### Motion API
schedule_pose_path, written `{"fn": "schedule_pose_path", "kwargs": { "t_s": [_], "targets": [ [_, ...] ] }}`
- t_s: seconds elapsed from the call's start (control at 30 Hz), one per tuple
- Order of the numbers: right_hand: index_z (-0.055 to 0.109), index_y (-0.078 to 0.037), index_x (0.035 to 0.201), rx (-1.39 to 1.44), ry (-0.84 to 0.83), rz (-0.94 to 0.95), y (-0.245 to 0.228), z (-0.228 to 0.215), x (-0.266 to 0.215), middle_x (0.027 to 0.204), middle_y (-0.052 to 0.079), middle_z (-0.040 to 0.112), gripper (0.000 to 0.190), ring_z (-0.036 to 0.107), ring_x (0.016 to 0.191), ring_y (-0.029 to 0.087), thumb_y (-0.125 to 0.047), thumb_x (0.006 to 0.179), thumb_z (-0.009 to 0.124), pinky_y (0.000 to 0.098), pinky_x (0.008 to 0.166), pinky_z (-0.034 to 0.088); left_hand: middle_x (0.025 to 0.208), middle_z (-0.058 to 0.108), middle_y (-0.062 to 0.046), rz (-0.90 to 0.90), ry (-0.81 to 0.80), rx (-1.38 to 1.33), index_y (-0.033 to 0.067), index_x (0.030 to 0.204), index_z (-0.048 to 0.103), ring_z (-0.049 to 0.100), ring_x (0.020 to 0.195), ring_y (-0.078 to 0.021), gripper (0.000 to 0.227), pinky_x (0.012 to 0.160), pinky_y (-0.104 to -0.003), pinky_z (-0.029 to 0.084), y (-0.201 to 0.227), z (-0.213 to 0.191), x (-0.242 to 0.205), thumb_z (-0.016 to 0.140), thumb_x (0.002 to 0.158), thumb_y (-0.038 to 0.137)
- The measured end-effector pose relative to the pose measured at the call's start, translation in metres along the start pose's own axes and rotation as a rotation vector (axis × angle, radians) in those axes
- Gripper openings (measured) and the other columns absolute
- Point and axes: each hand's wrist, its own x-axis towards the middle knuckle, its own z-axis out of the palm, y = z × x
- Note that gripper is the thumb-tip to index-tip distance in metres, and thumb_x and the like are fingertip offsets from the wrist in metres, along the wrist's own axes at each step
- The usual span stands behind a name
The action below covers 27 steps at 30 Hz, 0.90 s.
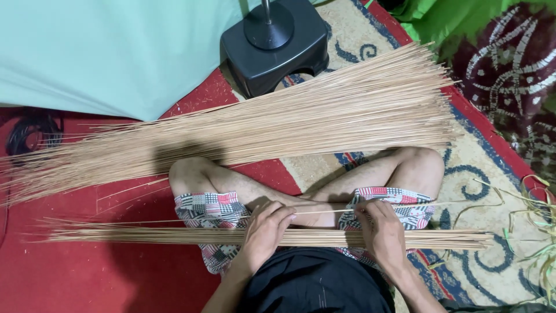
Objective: The person bundles thin wooden sticks together to create a broom by picking them from a pile and aligning them.
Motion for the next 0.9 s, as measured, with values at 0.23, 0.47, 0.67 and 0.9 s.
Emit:
{"fn": "schedule_pose_path", "kwargs": {
  "t_s": [0.23,0.47,0.67,0.9],
  "targets": [
    [0.072,-0.003,0.098,0.018,-0.049,0.095,0.004,-0.007,-0.023,0.097,0.007,0.073,0.017,0.066,0.085,0.022,-0.001,0.081,0.072,0.0324,0.080,0.054,0.090,0.068,-0.004,0.023,-0.020,-0.009,0.0029,0.102,0.079,0.062,0.078,-0.0192,0.017,0.077,-0.035,0.051,0.006,0.009,-0.015,0.072,0.091,0.014],
    [0.075,-0.001,0.094,0.030,-0.075,0.141,-0.002,-0.011,-0.037,0.096,0.006,0.073,0.012,0.066,0.081,0.019,-0.001,0.082,0.072,0.0304,0.077,0.055,0.094,0.069,-0.003,0.012,-0.024,-0.096,0.0038,0.101,0.079,0.060,0.085,-0.0207,0.015,0.083,-0.033,0.050,0.019,0.003,-0.022,0.071,0.090,0.010],
    [0.076,-0.003,0.098,0.004,-0.079,0.128,-0.006,-0.011,-0.045,0.102,0.004,0.072,0.017,0.067,0.088,0.019,-0.002,0.082,0.072,0.0302,0.082,0.056,0.101,0.065,-0.003,0.014,-0.025,-0.050,0.0056,0.100,0.078,0.057,0.091,-0.0197,0.014,0.087,-0.033,0.048,0.018,0.008,-0.032,0.071,0.090,0.013],
    [0.079,-0.007,0.105,-0.092,-0.077,0.187,-0.010,-0.009,-0.054,0.118,0.005,0.064,0.022,0.063,0.097,0.021,-0.007,0.084,0.072,0.0312,0.079,0.054,0.108,0.064,-0.003,0.024,-0.010,-0.036,0.0067,0.099,0.080,0.058,0.096,-0.0201,0.015,0.091,-0.035,0.047,0.016,0.018,-0.038,0.072,0.089,0.015]
  ]
}}
